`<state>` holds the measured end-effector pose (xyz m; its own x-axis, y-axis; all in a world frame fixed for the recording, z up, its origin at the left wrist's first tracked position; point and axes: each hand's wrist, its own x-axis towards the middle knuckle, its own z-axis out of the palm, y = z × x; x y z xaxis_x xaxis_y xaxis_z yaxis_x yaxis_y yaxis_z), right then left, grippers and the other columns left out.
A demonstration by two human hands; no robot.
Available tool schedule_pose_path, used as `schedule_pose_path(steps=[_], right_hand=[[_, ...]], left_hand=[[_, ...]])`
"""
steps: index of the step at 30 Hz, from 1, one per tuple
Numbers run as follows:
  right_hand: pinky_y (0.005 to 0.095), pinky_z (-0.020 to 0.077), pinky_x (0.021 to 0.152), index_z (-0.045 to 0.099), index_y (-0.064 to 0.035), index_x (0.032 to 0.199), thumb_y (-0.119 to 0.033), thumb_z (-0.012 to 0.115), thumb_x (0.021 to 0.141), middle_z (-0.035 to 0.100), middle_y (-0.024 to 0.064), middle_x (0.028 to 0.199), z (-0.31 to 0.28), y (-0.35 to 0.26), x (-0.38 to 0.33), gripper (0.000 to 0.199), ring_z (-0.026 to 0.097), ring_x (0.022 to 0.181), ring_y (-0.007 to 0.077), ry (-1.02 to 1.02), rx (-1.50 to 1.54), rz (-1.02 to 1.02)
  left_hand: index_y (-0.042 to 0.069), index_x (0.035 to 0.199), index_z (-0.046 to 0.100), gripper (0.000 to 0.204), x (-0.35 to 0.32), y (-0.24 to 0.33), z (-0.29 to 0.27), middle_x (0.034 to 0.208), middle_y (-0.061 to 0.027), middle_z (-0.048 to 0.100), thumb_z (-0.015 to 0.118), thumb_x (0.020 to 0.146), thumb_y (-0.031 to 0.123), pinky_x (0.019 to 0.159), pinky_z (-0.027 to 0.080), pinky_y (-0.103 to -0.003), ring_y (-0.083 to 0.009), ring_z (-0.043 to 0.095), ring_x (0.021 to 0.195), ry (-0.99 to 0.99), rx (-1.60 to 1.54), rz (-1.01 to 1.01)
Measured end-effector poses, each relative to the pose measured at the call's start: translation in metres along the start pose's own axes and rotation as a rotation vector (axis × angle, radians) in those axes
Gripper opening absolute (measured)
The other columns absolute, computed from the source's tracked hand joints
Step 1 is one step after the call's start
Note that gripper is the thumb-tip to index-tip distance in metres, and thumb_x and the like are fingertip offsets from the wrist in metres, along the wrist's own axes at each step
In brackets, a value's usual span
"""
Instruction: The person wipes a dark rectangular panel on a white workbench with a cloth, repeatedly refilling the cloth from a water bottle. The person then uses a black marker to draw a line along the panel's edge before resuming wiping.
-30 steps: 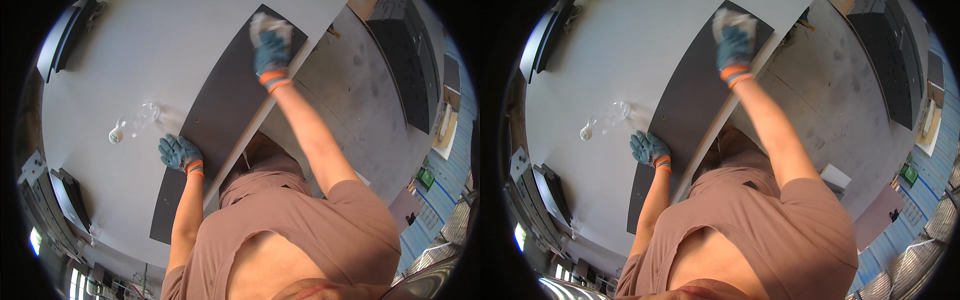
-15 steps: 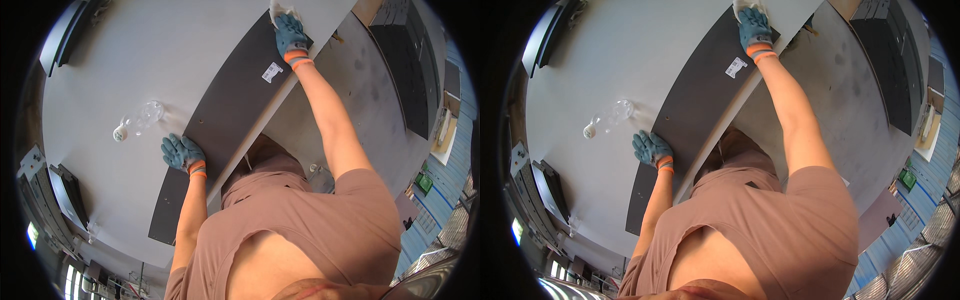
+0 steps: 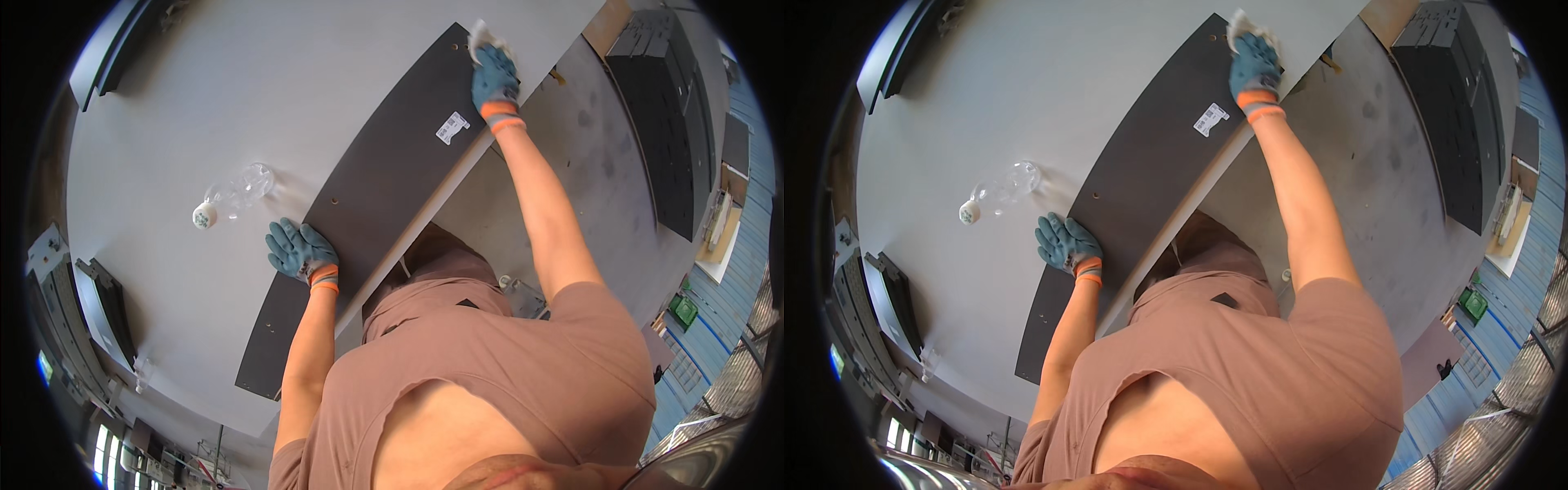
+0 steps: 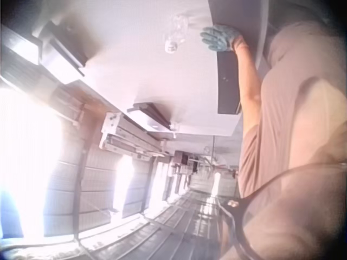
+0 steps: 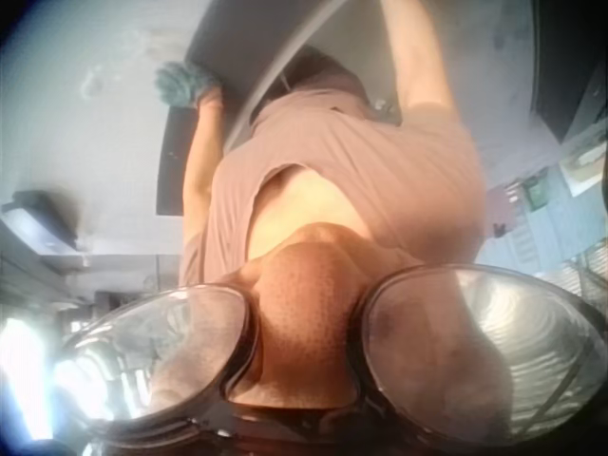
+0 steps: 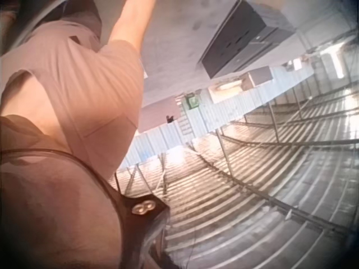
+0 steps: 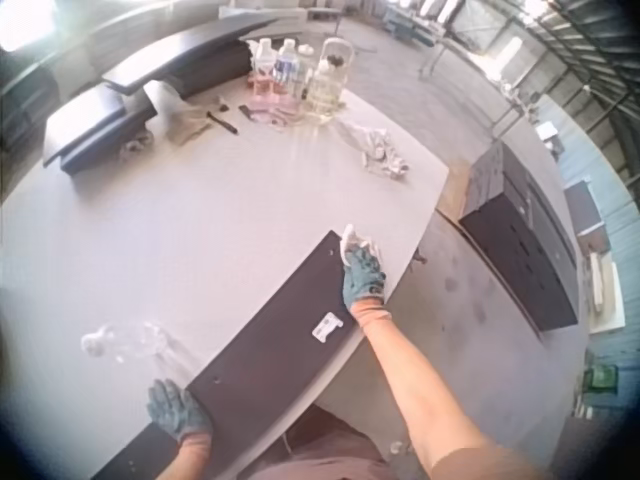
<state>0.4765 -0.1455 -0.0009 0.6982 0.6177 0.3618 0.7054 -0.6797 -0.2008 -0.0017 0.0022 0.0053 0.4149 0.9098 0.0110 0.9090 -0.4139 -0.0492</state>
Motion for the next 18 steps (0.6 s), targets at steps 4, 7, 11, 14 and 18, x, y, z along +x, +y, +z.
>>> schedule_pose_path(steps=[4, 7, 11, 14, 18], right_hand=[[0.0491, 0.0395, 0.117, 0.065, -0.0129, 0.131, -0.014, 0.061, 0.094, 0.061, 0.0126, 0.144, 0.048, -0.023, 0.056, 0.037, 0.055, 0.135, 0.0371, -0.018, -0.139, -0.094], [0.0501, 0.0294, 0.124, 0.052, -0.0079, 0.147, -0.019, 0.057, 0.098, 0.052, 0.0196, 0.153, 0.063, -0.020, 0.046, 0.051, 0.044, 0.144, 0.0418, -0.068, -0.219, -0.184], [0.0488, 0.0401, 0.118, 0.063, -0.0129, 0.134, -0.013, 0.059, 0.095, 0.060, 0.0132, 0.146, 0.040, 0.005, 0.039, 0.040, 0.054, 0.137, 0.0375, -0.031, 0.051, -0.257], [0.0486, 0.0416, 0.117, 0.064, -0.0154, 0.133, -0.011, 0.062, 0.092, 0.060, 0.0103, 0.147, 0.004, 0.025, 0.006, 0.041, 0.055, 0.137, 0.0349, -0.079, -0.078, -0.220], [0.0485, 0.0432, 0.116, 0.065, -0.0156, 0.132, -0.011, 0.065, 0.090, 0.062, 0.0090, 0.145, -0.028, 0.072, -0.044, 0.042, 0.056, 0.135, 0.0342, -0.112, -0.111, -0.192]], left_hand=[[0.007, 0.147, 0.058, 0.058, 0.006, 0.001, -0.002, 0.158, -0.0139, 0.049, 0.033, 0.109, 0.044, 0.119, 0.026, -0.053, -0.0361, 0.040, 0.148, -0.051, 0.006, 0.003], [0.007, 0.148, 0.057, 0.059, 0.006, 0.001, -0.005, 0.159, -0.0144, 0.049, 0.031, 0.110, 0.044, 0.120, 0.026, -0.052, -0.0363, 0.039, 0.149, -0.095, 0.031, -0.004], [0.008, 0.151, 0.054, 0.060, 0.003, -0.004, -0.001, 0.161, -0.0140, 0.046, 0.031, 0.110, 0.045, 0.122, 0.023, -0.055, -0.0378, 0.037, 0.150, -0.124, -0.012, -0.023], [0.007, 0.148, 0.057, 0.060, 0.002, -0.004, -0.001, 0.158, -0.0157, 0.049, 0.029, 0.110, 0.045, 0.120, 0.027, -0.050, -0.0363, 0.039, 0.149, -0.083, 0.019, -0.004], [0.006, 0.146, 0.059, 0.060, 0.004, 0.000, -0.002, 0.157, -0.0161, 0.051, 0.031, 0.110, 0.045, 0.118, 0.029, -0.050, -0.0364, 0.041, 0.147, -0.058, 0.014, 0.019]])
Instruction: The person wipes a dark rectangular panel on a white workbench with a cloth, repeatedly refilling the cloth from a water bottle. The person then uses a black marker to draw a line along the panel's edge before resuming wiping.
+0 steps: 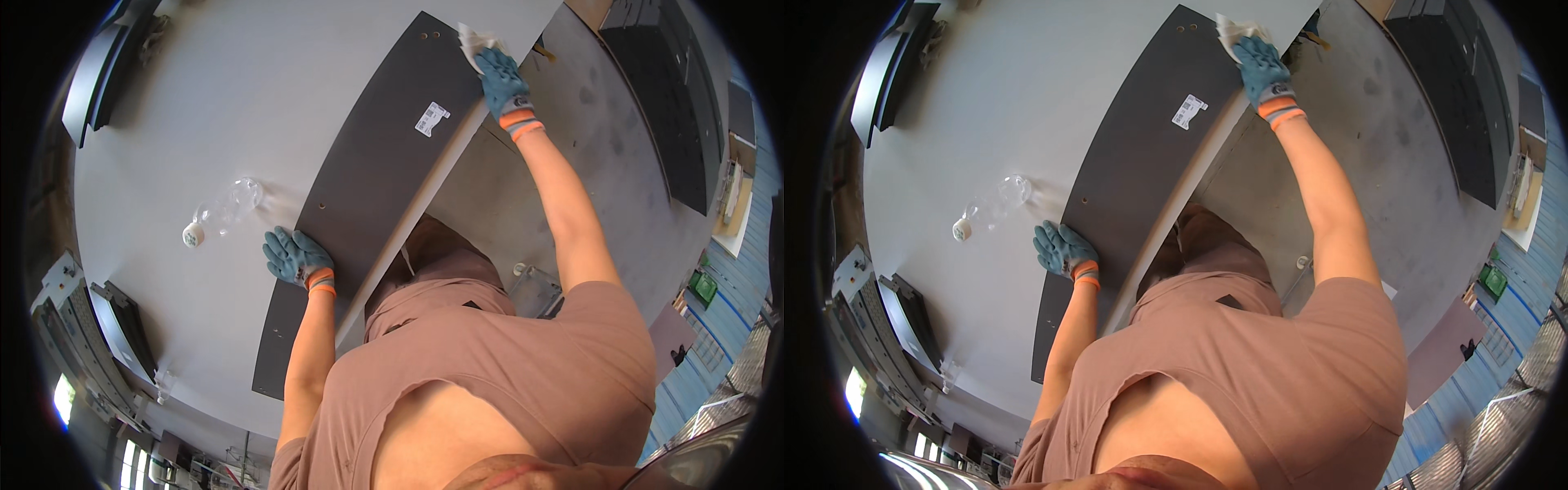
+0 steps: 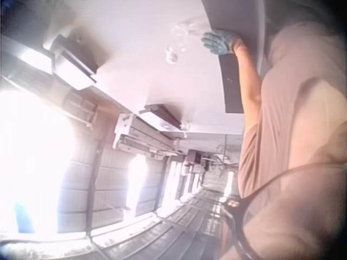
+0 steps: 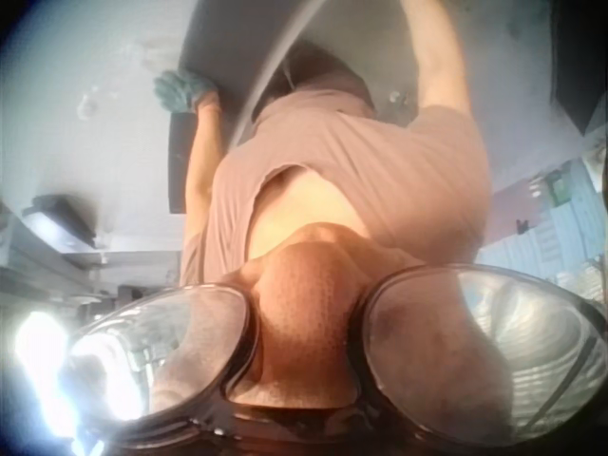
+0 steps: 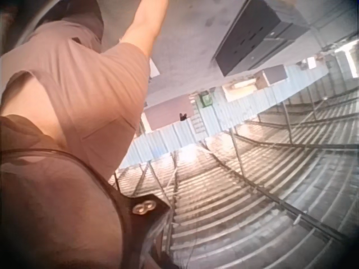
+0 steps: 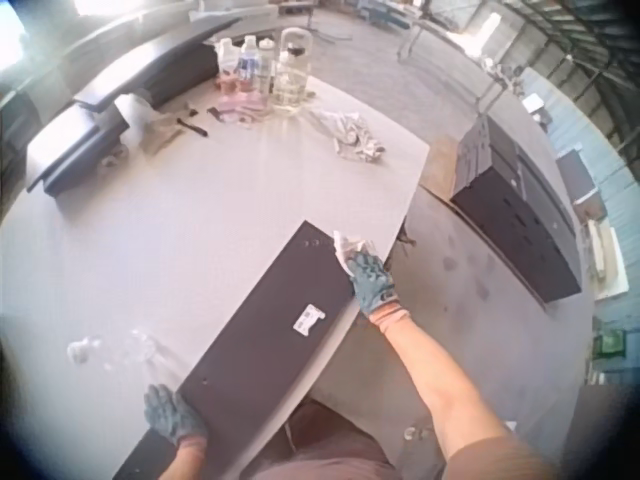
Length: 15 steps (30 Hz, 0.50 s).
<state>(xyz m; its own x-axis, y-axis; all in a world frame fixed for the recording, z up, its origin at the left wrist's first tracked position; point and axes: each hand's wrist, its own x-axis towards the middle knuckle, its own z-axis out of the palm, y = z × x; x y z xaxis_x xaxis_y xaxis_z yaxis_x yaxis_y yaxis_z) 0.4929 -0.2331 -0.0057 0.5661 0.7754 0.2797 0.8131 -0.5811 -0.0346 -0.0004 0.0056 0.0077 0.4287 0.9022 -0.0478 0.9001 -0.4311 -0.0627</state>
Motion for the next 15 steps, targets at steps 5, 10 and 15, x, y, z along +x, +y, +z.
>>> schedule_pose_path(steps=[5, 10, 15], right_hand=[[0.0487, 0.0453, 0.114, 0.068, -0.0139, 0.127, -0.009, 0.068, 0.088, 0.063, 0.0101, 0.143, -0.007, -0.024, -0.016, 0.039, 0.058, 0.133, 0.0370, 0.077, 0.080, 0.145], [0.0498, 0.0470, 0.113, 0.067, -0.0109, 0.126, -0.009, 0.072, 0.086, 0.063, 0.0120, 0.142, -0.011, -0.105, -0.062, 0.040, 0.059, 0.131, 0.0383, 0.046, 0.078, 0.208], [0.0477, 0.0494, 0.109, 0.065, -0.0104, 0.126, -0.009, 0.070, 0.088, 0.065, 0.0110, 0.136, -0.022, -0.138, -0.082, 0.038, 0.062, 0.125, 0.0375, 0.073, 0.060, 0.100]], left_hand=[[0.007, 0.149, 0.056, 0.064, 0.002, -0.001, 0.002, 0.158, -0.0156, 0.049, 0.026, 0.110, 0.049, 0.119, 0.026, -0.054, -0.0373, 0.040, 0.147, -0.041, -0.052, -0.029], [0.008, 0.148, 0.058, 0.064, 0.001, 0.000, 0.003, 0.159, -0.0142, 0.049, 0.027, 0.110, 0.049, 0.119, 0.025, -0.055, -0.0361, 0.040, 0.147, -0.012, -0.046, -0.030], [0.009, 0.148, 0.058, 0.063, -0.002, -0.003, 0.003, 0.159, -0.0136, 0.049, 0.028, 0.109, 0.049, 0.119, 0.025, -0.056, -0.0356, 0.039, 0.148, -0.012, -0.032, -0.044]])
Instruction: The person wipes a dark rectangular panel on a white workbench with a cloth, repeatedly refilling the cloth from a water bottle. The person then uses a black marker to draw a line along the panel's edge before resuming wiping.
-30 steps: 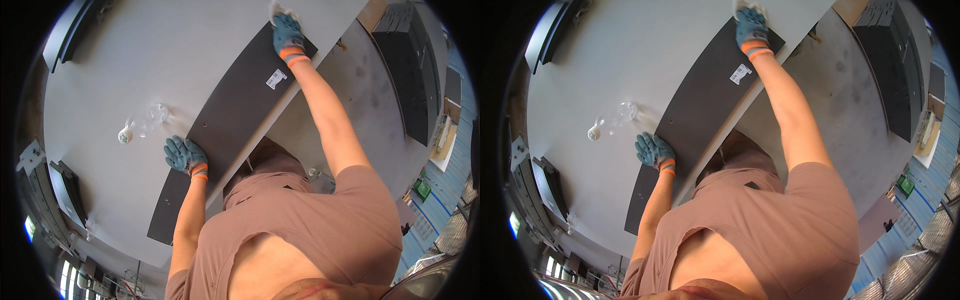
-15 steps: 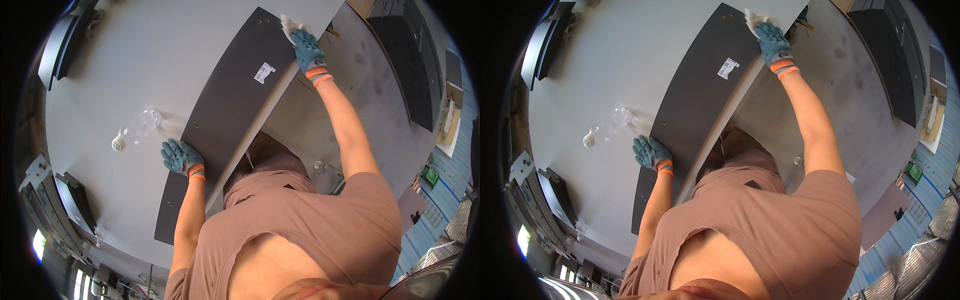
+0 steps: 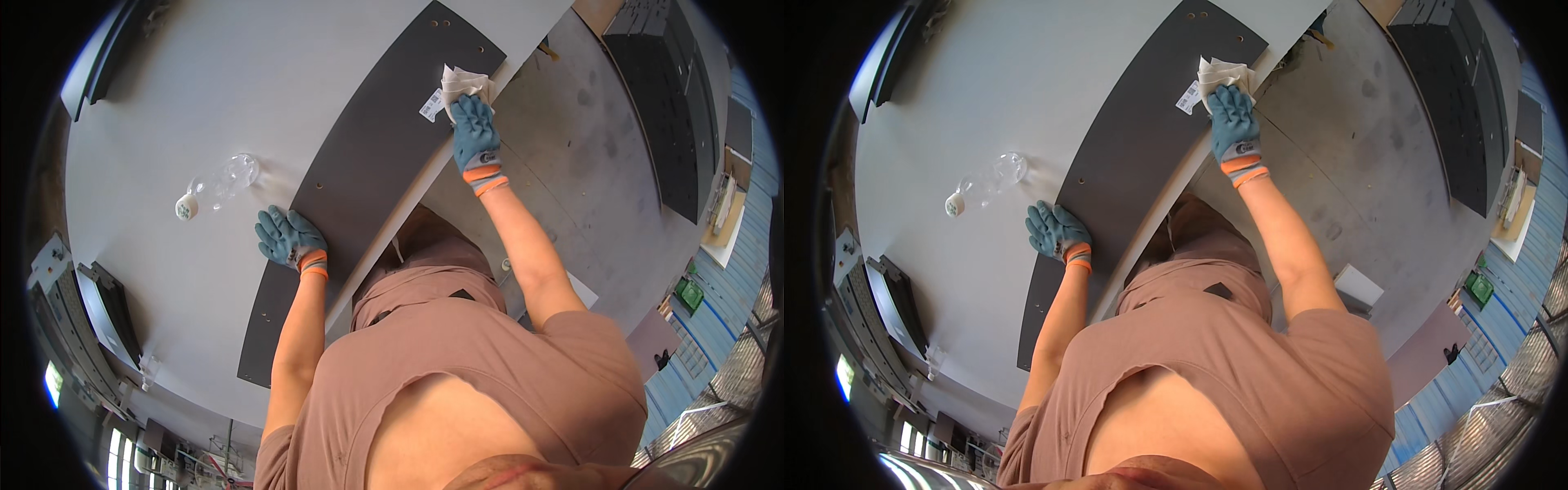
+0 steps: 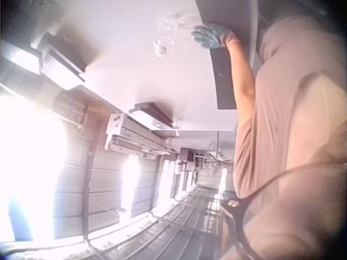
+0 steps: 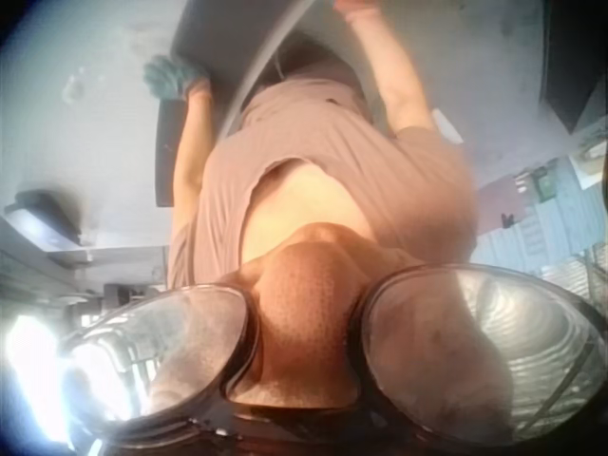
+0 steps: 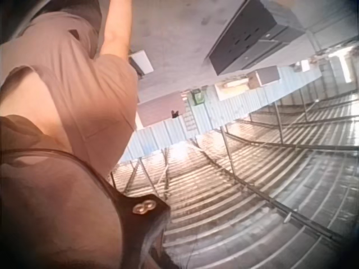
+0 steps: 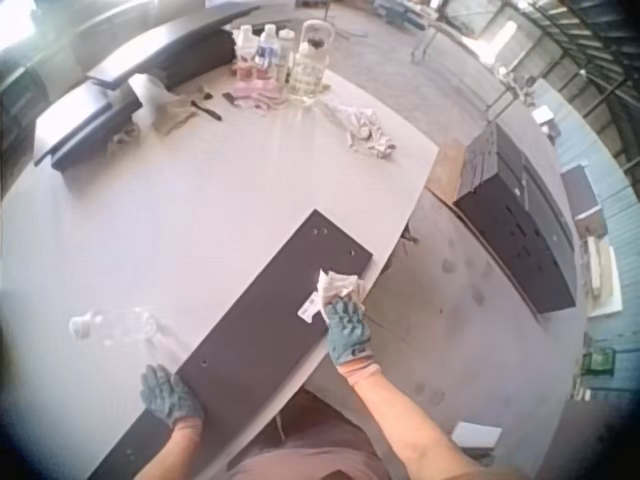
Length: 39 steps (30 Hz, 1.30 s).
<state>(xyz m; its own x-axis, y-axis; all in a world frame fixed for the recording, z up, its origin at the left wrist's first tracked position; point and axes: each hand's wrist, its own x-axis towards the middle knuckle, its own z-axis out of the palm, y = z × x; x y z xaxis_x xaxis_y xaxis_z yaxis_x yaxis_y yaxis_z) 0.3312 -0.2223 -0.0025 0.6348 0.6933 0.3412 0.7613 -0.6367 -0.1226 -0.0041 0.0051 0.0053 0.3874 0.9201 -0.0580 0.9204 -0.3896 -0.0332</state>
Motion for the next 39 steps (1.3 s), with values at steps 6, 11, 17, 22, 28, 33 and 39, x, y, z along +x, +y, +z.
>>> schedule_pose_path(steps=[6, 11, 17, 22, 28, 33, 39], right_hand=[[0.0480, 0.0439, 0.113, 0.067, -0.0097, 0.125, -0.010, 0.057, 0.095, 0.061, 0.0111, 0.142, 0.009, 0.066, 0.068, 0.031, 0.057, 0.131, 0.0373, 0.032, -0.106, 0.116], [0.0487, 0.0423, 0.114, 0.062, -0.0112, 0.133, -0.015, 0.063, 0.095, 0.058, 0.0155, 0.147, 0.015, 0.055, 0.046, 0.039, 0.053, 0.135, 0.0406, -0.022, -0.077, 0.180], [0.0425, 0.0571, 0.100, 0.057, 0.0013, 0.133, -0.010, 0.057, 0.096, 0.060, 0.0229, 0.140, -0.038, -0.096, -0.053, 0.038, 0.065, 0.121, 0.0365, -0.250, -0.070, 0.039], [0.0438, 0.0507, 0.111, 0.069, -0.0124, 0.128, -0.006, 0.061, 0.090, 0.066, 0.0094, 0.137, -0.054, -0.179, -0.103, 0.039, 0.063, 0.127, 0.0280, -0.226, 0.370, -0.322], [0.0434, 0.0503, 0.112, 0.071, -0.0124, 0.126, -0.009, 0.063, 0.090, 0.069, 0.0069, 0.132, -0.032, -0.148, -0.080, 0.037, 0.065, 0.126, 0.0279, -0.247, 0.613, -0.445], [0.0446, 0.0549, 0.099, 0.061, -0.0071, 0.133, -0.020, 0.069, 0.090, 0.070, 0.0138, 0.110, -0.025, -0.149, 0.012, 0.046, 0.069, 0.110, 0.0309, -0.325, 0.208, -0.416], [0.0481, 0.0331, 0.120, 0.050, -0.0028, 0.149, -0.021, 0.056, 0.098, 0.051, 0.0216, 0.149, 0.045, 0.003, 0.137, 0.055, 0.045, 0.141, 0.0402, -0.366, 0.042, -0.052]], left_hand=[[0.009, 0.147, 0.058, 0.061, 0.005, 0.004, -0.002, 0.159, -0.0134, 0.049, 0.031, 0.109, 0.048, 0.119, 0.025, -0.056, -0.0358, 0.040, 0.147, -0.006, -0.047, 0.011], [0.010, 0.146, 0.059, 0.060, 0.005, 0.004, 0.000, 0.157, -0.0131, 0.050, 0.033, 0.108, 0.049, 0.116, 0.028, -0.055, -0.0355, 0.041, 0.146, 0.021, -0.048, 0.021], [0.010, 0.145, 0.060, 0.058, 0.001, 0.000, 0.006, 0.156, -0.0123, 0.051, 0.036, 0.107, 0.048, 0.115, 0.029, -0.055, -0.0355, 0.041, 0.145, 0.047, -0.020, -0.002], [0.011, 0.144, 0.061, 0.056, 0.001, 0.000, 0.008, 0.156, -0.0120, 0.052, 0.039, 0.107, 0.046, 0.116, 0.029, -0.056, -0.0361, 0.042, 0.145, 0.086, 0.003, 0.023], [0.010, 0.142, 0.063, 0.055, 0.001, 0.002, 0.005, 0.155, -0.0124, 0.053, 0.040, 0.107, 0.045, 0.116, 0.030, -0.055, -0.0358, 0.044, 0.144, 0.097, -0.021, 0.027], [0.009, 0.140, 0.064, 0.054, 0.002, 0.000, 0.008, 0.153, -0.0132, 0.054, 0.042, 0.106, 0.044, 0.114, 0.031, -0.054, -0.0361, 0.045, 0.142, 0.133, -0.014, 0.043], [0.009, 0.139, 0.065, 0.052, 0.002, 0.000, 0.004, 0.149, -0.0147, 0.058, 0.044, 0.106, 0.043, 0.114, 0.032, -0.055, -0.0373, 0.049, 0.139, 0.156, -0.017, 0.046]])
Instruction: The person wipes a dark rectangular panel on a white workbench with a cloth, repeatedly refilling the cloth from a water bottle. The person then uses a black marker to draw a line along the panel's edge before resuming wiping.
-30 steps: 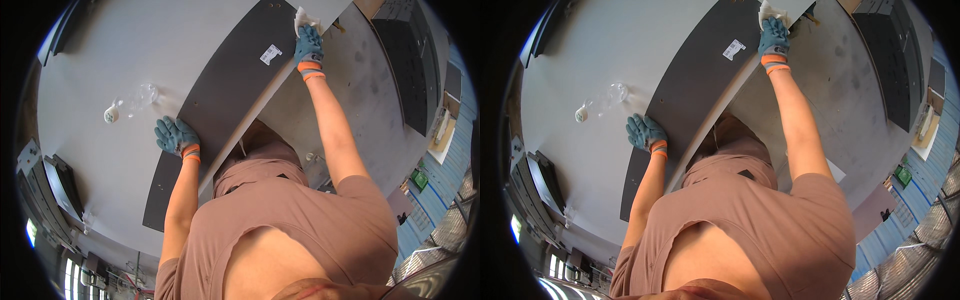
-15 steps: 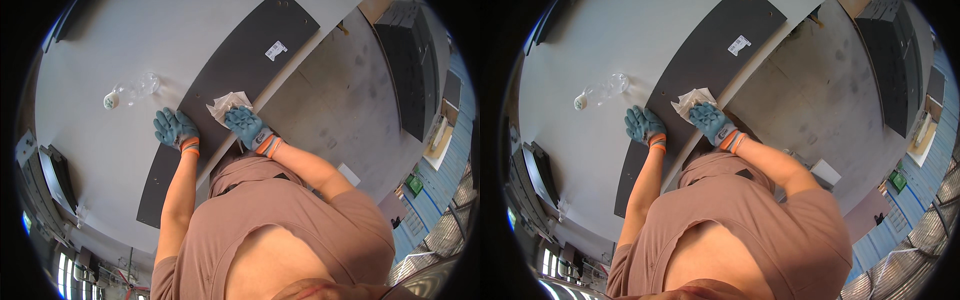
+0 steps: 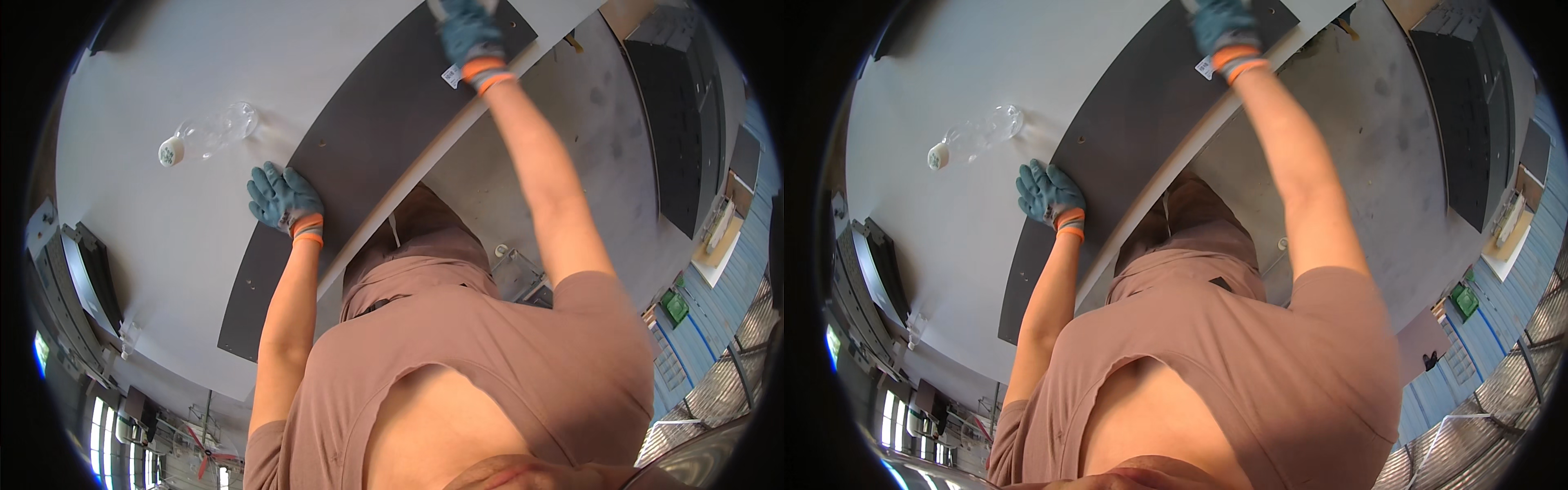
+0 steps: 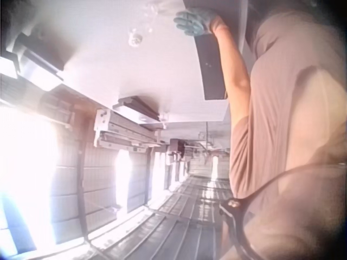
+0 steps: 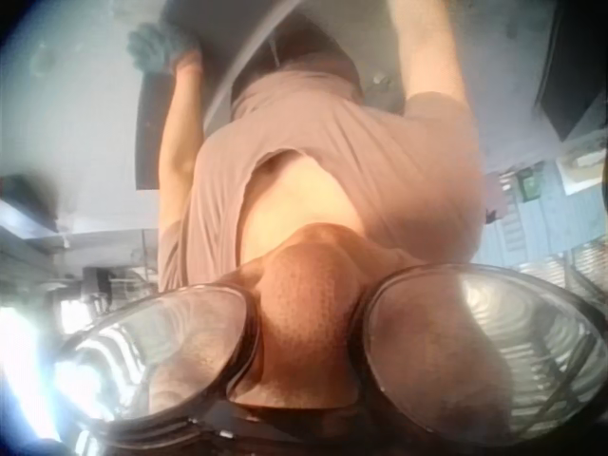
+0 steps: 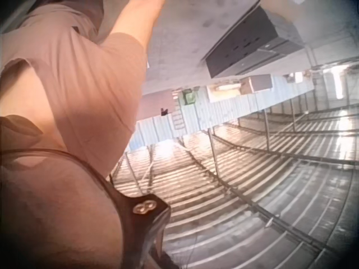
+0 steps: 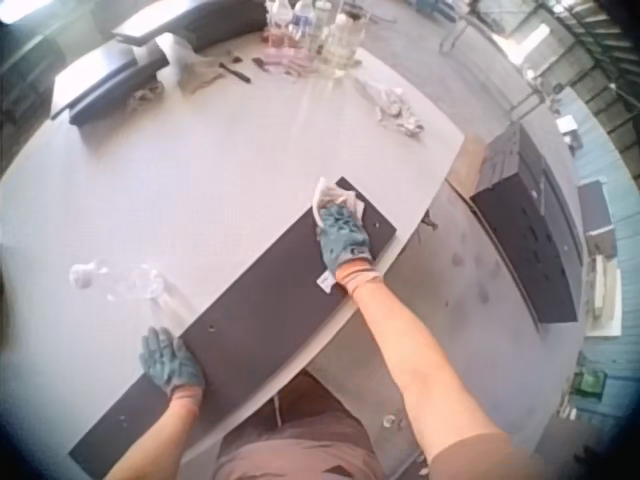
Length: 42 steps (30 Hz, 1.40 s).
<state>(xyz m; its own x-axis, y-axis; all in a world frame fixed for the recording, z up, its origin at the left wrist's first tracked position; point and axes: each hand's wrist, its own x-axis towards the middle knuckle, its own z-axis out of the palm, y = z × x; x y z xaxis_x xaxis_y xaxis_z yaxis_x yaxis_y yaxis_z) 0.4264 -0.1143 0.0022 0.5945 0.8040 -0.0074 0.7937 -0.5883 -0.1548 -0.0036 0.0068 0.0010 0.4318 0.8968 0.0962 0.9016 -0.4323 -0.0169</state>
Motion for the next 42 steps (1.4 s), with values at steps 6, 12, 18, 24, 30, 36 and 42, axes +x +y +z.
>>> schedule_pose_path(steps=[6, 12, 18, 24, 30, 36, 42], right_hand=[[0.0515, 0.0259, 0.126, 0.041, -0.0040, 0.157, -0.032, 0.051, 0.101, 0.040, 0.0212, 0.162, 0.021, 0.000, -0.012, 0.064, 0.037, 0.149, 0.0432, 0.113, -0.102, 0.163], [0.0445, 0.0426, 0.113, 0.054, -0.0050, 0.144, -0.033, 0.071, 0.091, 0.060, 0.0189, 0.138, 0.003, -0.215, -0.123, 0.063, 0.056, 0.132, 0.0334, -0.026, 0.186, -0.175], [0.0403, 0.0371, 0.120, 0.061, -0.0091, 0.141, -0.041, 0.065, 0.093, 0.060, 0.0135, 0.146, 0.004, -0.228, -0.151, 0.058, 0.053, 0.140, 0.0290, -0.058, 0.396, -0.487], [0.0412, 0.0581, 0.082, 0.080, -0.0167, 0.097, -0.027, 0.066, 0.092, 0.077, 0.0083, 0.105, -0.076, -0.102, -0.037, 0.018, 0.072, 0.094, 0.0324, 0.024, 0.475, 0.004], [0.0445, 0.0541, 0.089, 0.079, -0.0152, 0.099, -0.044, 0.074, 0.086, 0.078, 0.0102, 0.103, -0.046, 0.011, 0.056, 0.032, 0.072, 0.098, 0.0351, -0.257, 0.030, 0.245], [0.0436, 0.0541, 0.085, 0.075, -0.0119, 0.089, -0.042, 0.077, 0.083, 0.077, 0.0104, 0.098, -0.046, -0.016, 0.075, 0.031, 0.071, 0.094, 0.0318, -0.444, 0.039, 0.305], [0.0426, 0.0545, 0.086, 0.075, -0.0094, 0.090, -0.039, 0.078, 0.083, 0.077, 0.0108, 0.099, -0.063, -0.031, 0.079, 0.031, 0.072, 0.093, 0.0296, -0.460, 0.007, 0.257]], left_hand=[[0.010, 0.138, 0.066, 0.052, 0.000, 0.004, 0.002, 0.149, -0.0140, 0.058, 0.043, 0.106, 0.044, 0.114, 0.033, -0.056, -0.0372, 0.049, 0.140, 0.027, 0.007, -0.005], [0.011, 0.138, 0.066, 0.050, 0.000, 0.004, 0.004, 0.150, -0.0134, 0.058, 0.048, 0.104, 0.042, 0.115, 0.032, -0.056, -0.0372, 0.051, 0.139, 0.028, 0.001, -0.005], [0.011, 0.138, 0.066, 0.051, -0.001, 0.000, 0.008, 0.150, -0.0123, 0.058, 0.049, 0.103, 0.043, 0.115, 0.032, -0.056, -0.0357, 0.051, 0.139, 0.024, -0.005, -0.012], [0.011, 0.138, 0.066, 0.050, -0.005, -0.002, 0.005, 0.150, -0.0120, 0.058, 0.048, 0.103, 0.043, 0.115, 0.032, -0.056, -0.0355, 0.049, 0.140, 0.024, -0.019, -0.030], [0.010, 0.135, 0.068, 0.048, 0.001, 0.002, 0.003, 0.150, -0.0123, 0.058, 0.050, 0.103, 0.041, 0.113, 0.033, -0.056, -0.0369, 0.049, 0.139, 0.041, -0.025, 0.006], [0.008, 0.132, 0.068, 0.045, -0.001, 0.001, 0.001, 0.146, -0.0131, 0.059, 0.053, 0.102, 0.037, 0.109, 0.035, -0.056, -0.0387, 0.051, 0.136, 0.089, -0.029, 0.032], [0.007, 0.128, 0.071, 0.043, 0.002, 0.003, -0.003, 0.142, -0.0145, 0.062, 0.055, 0.101, 0.036, 0.107, 0.037, -0.056, -0.0399, 0.055, 0.131, 0.120, -0.035, 0.046]])
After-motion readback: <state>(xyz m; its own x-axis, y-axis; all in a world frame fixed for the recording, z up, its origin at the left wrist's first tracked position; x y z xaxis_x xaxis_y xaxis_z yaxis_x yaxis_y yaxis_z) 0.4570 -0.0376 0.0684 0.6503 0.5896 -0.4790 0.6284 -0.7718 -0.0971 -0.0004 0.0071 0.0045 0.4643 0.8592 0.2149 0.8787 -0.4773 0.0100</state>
